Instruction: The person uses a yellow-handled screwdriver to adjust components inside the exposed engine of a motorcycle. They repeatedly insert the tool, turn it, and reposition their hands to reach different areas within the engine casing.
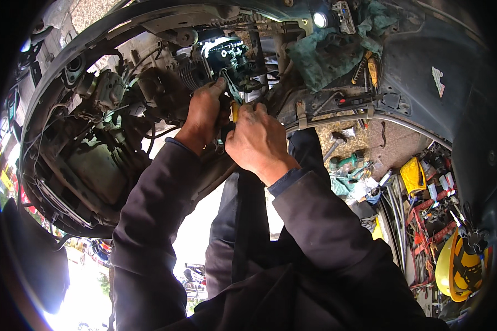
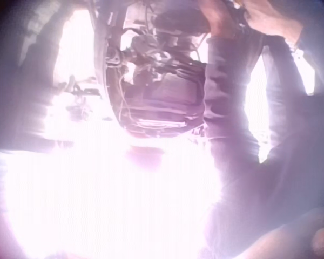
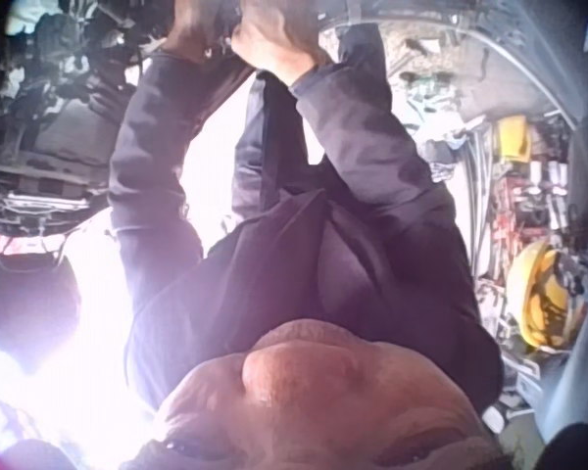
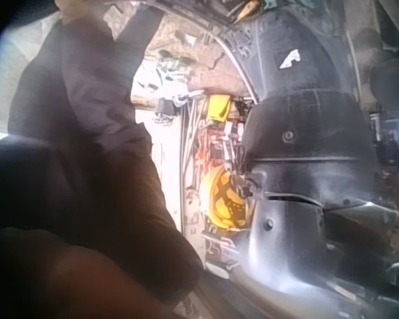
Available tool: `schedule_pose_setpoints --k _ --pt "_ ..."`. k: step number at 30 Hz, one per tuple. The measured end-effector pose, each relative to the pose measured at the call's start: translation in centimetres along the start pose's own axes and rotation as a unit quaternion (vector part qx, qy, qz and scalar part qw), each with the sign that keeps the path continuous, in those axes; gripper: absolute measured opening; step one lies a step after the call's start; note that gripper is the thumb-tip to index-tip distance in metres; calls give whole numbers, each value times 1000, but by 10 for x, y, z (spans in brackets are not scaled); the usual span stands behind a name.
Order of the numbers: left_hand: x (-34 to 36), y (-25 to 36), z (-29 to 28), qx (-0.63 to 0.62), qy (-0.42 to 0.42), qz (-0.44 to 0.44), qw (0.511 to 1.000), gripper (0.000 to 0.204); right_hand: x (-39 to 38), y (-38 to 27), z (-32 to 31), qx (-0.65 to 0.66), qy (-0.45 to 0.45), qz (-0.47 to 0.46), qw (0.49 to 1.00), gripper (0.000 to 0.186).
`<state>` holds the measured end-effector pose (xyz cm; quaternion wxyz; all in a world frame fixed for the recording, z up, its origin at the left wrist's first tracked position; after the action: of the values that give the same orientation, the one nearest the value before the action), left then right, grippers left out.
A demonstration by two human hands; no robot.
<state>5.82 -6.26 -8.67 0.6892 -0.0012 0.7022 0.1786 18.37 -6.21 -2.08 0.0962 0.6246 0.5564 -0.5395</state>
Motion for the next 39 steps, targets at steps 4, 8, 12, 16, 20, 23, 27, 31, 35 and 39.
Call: schedule_pose_setpoints --k 4,8,12,16,20,23,27,31,35,39 --pt "4 -3 -4 -18 -9 5 1000 25 1 0 5 8 -9 15 1000 32" --pt "8 -6 -7 -18 -19 8 1000 26 3 2 8 4 -9 2 1000 32" --pt "8 -4 -7 -5 -18 0 1000 27 4 6 9 3 0 -11 1000 31" --pt "5 -2 -5 9 -14 2 1000 26 8 10 8 -13 3 -17 1000 32" --pt "6 2 -9 107 13 45 993 28 9 13 5 -27 -1 -38 999 31" --pt "15 16 -21 240 -12 81 967 29 8 13 4 -36 5 -51 998 27" --pt "25 50 -28 557 -103 273 778 36 9 13 7 -34 -5 -41 999 29" --pt "30 69 -29 553 -156 220 788 35 8 11 6 -22 -1 -38 999 29" --pt "28 72 -25 600 -146 228 752 29 6 9 -1 -18 -26 -17 999 33" --pt "29 71 -28 538 -140 150 817 29 4 5 -4 2 -52 -5 999 38"
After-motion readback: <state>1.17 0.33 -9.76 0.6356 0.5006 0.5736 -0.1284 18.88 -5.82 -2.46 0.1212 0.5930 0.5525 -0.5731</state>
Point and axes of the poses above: each hand's wrist, its own x-axis towards the middle knuckle, its own z-axis out of the palm, y = z × x, the point moved 3 cm from there along x, towards the middle knuckle, and after that the axes turned 3 degrees about x, right-handed, at the moved point
